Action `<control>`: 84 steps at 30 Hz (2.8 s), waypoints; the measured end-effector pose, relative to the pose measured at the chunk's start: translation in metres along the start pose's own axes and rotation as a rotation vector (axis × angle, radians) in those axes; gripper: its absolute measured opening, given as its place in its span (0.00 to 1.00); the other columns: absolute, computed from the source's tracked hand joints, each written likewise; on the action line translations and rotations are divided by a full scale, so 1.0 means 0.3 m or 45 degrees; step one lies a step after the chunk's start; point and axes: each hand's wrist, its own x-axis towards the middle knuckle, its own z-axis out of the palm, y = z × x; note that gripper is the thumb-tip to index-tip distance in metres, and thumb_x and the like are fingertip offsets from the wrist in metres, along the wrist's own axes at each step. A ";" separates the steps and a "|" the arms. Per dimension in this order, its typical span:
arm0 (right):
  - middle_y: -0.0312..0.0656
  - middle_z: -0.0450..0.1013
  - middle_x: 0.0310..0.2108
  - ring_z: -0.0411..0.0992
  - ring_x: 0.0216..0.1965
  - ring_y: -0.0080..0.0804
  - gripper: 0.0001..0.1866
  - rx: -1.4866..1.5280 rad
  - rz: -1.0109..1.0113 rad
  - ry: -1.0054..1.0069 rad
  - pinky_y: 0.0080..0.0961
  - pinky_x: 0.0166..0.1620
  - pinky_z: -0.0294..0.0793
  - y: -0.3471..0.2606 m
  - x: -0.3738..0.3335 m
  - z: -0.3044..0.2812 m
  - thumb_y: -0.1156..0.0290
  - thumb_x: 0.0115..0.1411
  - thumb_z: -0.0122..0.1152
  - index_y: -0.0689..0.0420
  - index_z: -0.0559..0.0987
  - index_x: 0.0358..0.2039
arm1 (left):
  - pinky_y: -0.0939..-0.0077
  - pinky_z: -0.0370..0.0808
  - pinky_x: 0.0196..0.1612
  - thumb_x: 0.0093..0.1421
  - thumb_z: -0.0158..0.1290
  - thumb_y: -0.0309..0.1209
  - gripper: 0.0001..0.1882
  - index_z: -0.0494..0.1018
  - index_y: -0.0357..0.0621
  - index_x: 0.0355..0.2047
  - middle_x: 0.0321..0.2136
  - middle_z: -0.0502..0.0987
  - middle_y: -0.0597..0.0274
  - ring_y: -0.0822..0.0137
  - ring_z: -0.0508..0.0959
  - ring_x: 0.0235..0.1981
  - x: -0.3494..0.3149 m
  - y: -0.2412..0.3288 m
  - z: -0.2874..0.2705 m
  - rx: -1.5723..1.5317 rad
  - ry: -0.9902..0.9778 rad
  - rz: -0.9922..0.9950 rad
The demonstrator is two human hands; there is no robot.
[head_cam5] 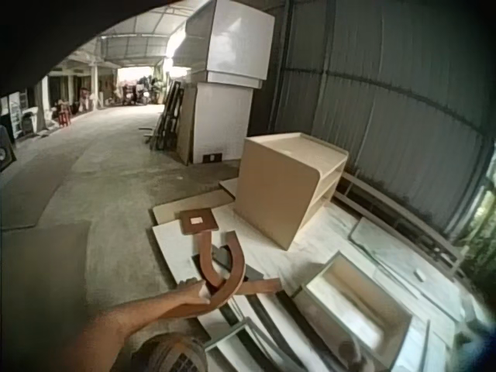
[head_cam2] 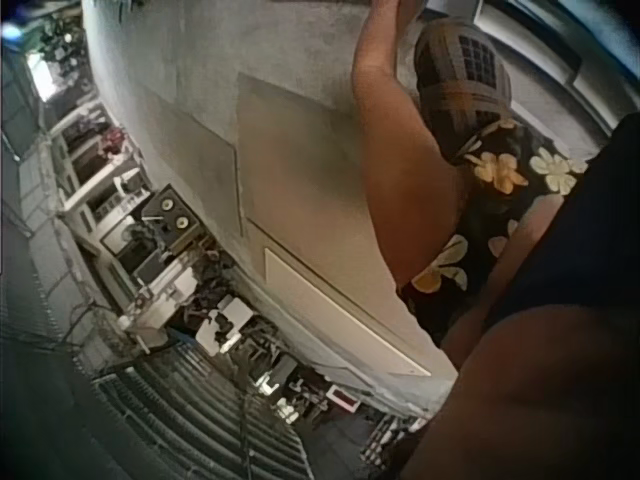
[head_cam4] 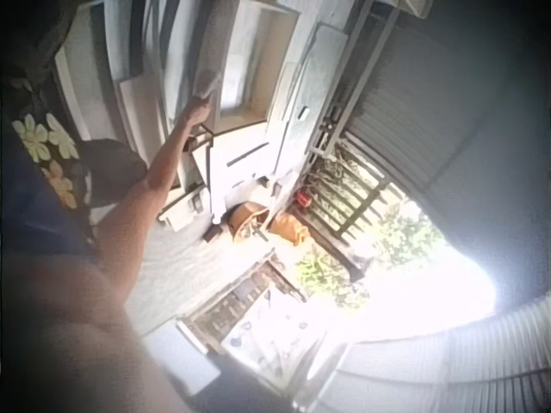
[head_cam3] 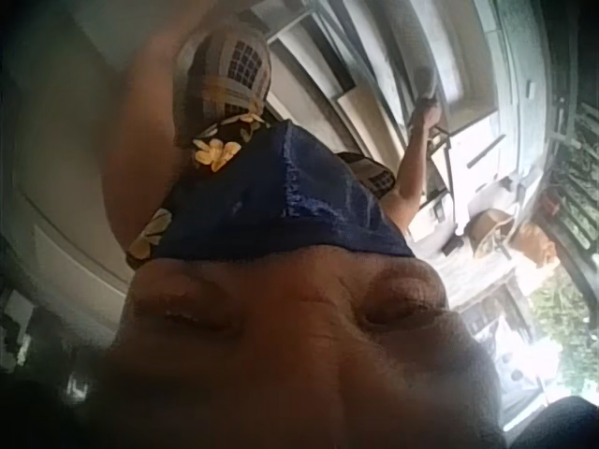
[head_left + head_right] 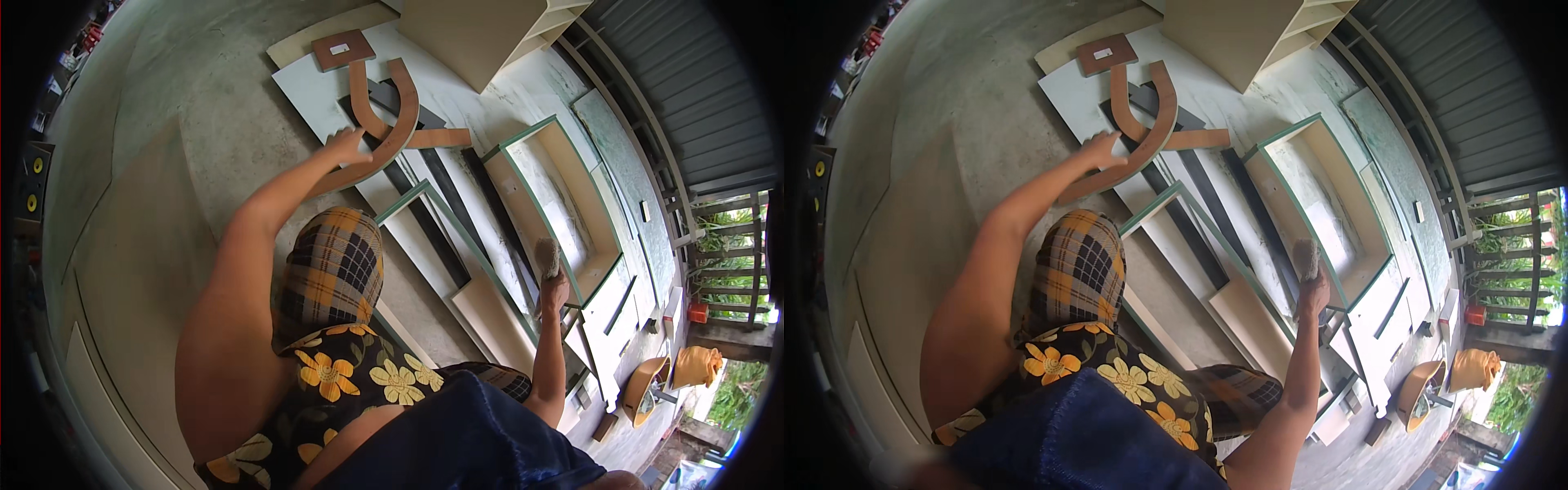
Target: The recorder wipes and cleans wooden furniture components with a cloth.
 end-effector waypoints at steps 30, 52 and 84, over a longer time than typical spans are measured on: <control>0.54 0.75 0.32 0.73 0.36 0.56 0.13 0.053 -0.204 -0.188 0.44 0.37 0.72 -0.014 -0.095 -0.110 0.67 0.51 0.57 0.52 0.78 0.39 | 0.52 0.64 0.51 0.47 0.60 0.54 0.33 0.65 0.45 0.46 0.44 0.71 0.55 0.56 0.69 0.50 -0.141 -0.031 0.169 -0.115 0.616 -0.344; 0.54 0.75 0.30 0.74 0.34 0.53 0.16 -0.039 -0.075 -0.232 0.42 0.36 0.73 0.082 -0.195 -0.149 0.65 0.50 0.59 0.55 0.78 0.40 | 0.57 0.63 0.51 0.51 0.58 0.34 0.18 0.68 0.46 0.41 0.39 0.69 0.56 0.56 0.68 0.47 0.192 0.061 0.031 0.176 0.989 0.106; 0.53 0.75 0.31 0.74 0.36 0.53 0.13 0.027 0.010 -0.331 0.42 0.38 0.71 0.044 -0.282 -0.211 0.65 0.53 0.56 0.53 0.78 0.39 | 0.59 0.59 0.61 0.53 0.48 0.27 0.36 0.51 0.42 0.62 0.63 0.51 0.46 0.47 0.57 0.61 0.451 0.175 0.198 -0.465 0.187 0.006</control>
